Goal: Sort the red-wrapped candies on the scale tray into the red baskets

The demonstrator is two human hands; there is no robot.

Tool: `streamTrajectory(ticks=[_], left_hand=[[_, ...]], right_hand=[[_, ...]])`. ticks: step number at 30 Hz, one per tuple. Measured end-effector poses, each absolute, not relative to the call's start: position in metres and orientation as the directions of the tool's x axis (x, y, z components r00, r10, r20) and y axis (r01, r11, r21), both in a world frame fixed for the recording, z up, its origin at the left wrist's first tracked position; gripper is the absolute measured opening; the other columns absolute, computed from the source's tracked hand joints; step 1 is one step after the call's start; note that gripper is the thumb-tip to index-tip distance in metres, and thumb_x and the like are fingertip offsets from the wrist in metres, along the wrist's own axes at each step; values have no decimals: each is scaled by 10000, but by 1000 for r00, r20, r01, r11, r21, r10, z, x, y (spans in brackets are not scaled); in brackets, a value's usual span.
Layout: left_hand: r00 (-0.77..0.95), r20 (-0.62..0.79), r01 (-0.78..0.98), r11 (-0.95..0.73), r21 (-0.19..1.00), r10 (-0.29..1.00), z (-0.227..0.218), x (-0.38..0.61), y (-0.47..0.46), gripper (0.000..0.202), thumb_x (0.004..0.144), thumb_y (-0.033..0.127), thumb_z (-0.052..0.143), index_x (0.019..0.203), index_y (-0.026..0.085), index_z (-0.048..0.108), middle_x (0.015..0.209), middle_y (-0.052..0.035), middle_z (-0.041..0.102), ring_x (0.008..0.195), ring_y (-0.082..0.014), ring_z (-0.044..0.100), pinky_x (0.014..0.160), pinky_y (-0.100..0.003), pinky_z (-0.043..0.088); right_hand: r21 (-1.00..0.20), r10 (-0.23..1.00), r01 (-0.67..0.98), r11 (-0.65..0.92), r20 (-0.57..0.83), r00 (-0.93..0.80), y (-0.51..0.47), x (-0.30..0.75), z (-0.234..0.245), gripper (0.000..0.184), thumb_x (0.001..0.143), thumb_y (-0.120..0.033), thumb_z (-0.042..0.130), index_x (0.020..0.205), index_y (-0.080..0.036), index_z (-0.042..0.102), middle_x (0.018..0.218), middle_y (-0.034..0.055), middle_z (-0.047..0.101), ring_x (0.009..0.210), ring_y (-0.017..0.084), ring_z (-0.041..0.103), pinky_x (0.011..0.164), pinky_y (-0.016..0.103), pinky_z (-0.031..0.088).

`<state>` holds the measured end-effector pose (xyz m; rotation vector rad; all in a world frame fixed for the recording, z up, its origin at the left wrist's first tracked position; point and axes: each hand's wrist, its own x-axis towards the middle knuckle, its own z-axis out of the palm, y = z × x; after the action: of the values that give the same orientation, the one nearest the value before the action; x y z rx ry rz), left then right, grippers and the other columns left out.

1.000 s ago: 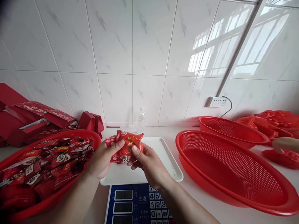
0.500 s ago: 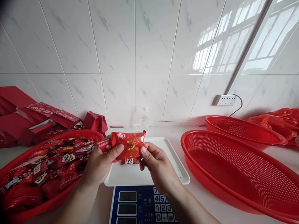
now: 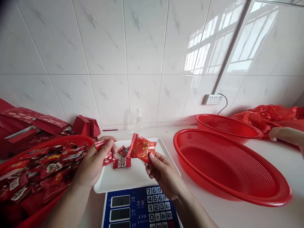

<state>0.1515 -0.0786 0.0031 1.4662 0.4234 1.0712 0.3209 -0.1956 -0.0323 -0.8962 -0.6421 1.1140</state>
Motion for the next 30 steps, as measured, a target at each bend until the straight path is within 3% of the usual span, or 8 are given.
streamTrajectory(ticks=[7, 10, 12, 14, 18, 21, 25, 30], left_hand=[[514, 360, -300, -230, 926, 779, 6, 151, -83, 289, 852, 482, 680, 861, 196, 641, 661, 37, 591, 602, -107, 560, 603, -217, 476], [476, 376, -326, -237, 915, 795, 5, 150, -80, 261, 873, 456, 664, 850, 198, 634, 658, 37, 591, 617, -108, 558, 624, -220, 478], [468, 380, -327, -243, 913, 798, 5, 150, -78, 250, 885, 446, 651, 850, 199, 632, 661, 36, 591, 624, -110, 559, 633, -224, 479], [477, 386, -301, -266, 916, 789, 4, 151, -77, 251, 891, 445, 643, 848, 198, 631, 665, 33, 589, 620, -112, 559, 633, -229, 480], [495, 412, -215, -351, 911, 765, 4, 151, -77, 277, 900, 472, 618, 851, 200, 630, 673, 28, 578, 634, -125, 571, 642, -244, 489], [498, 413, -173, -379, 909, 763, 4, 149, -78, 292, 904, 489, 605, 851, 203, 629, 672, 28, 577, 642, -127, 572, 650, -243, 493], [497, 401, -159, -374, 914, 769, 5, 146, -77, 294, 901, 495, 607, 843, 208, 625, 668, 31, 576, 639, -121, 565, 634, -228, 487], [491, 413, -166, -383, 909, 767, 4, 147, -76, 285, 903, 482, 611, 829, 207, 623, 665, 33, 579, 644, -118, 562, 668, -228, 485]], right_hand=[[-774, 833, -519, 362, 19, 553, -213, 366, -36, 370, 623, -461, 898, 803, -230, 672, 659, -71, 639, 517, 24, 536, 445, 76, 435], [-758, 781, -471, 451, 79, 620, -220, 387, -36, 486, 633, -603, 837, 962, -279, 688, 893, -39, 732, 722, 72, 661, 570, 105, 531], [-892, 790, -254, 375, 165, 591, -217, 389, -37, 576, 798, -717, 616, 1180, -288, 635, 1156, 47, 714, 956, 158, 696, 719, 224, 591], [-961, 859, 228, 159, 248, 448, -209, 381, -40, 611, 942, -666, 384, 1376, -252, 504, 1305, 127, 644, 1116, 229, 658, 844, 364, 583], [-626, 937, 776, -71, 225, 267, -184, 358, -48, 524, 876, -418, 594, 1353, -208, 545, 1374, 168, 584, 1283, 355, 518, 1043, 573, 402], [-498, 945, 863, -84, 234, 227, -171, 351, -52, 321, 861, -282, 608, 1166, -203, 667, 1213, 159, 673, 1214, 388, 548, 1019, 606, 376], [-391, 946, 918, -66, 267, 182, -168, 352, -52, 275, 881, -163, 537, 1103, -252, 673, 1144, 98, 660, 982, 268, 647, 858, 422, 504], [-338, 865, 912, -233, 357, 353, -183, 385, -39, 265, 937, -241, 468, 1114, -252, 664, 1192, 120, 580, 900, 243, 645, 718, 363, 535]])
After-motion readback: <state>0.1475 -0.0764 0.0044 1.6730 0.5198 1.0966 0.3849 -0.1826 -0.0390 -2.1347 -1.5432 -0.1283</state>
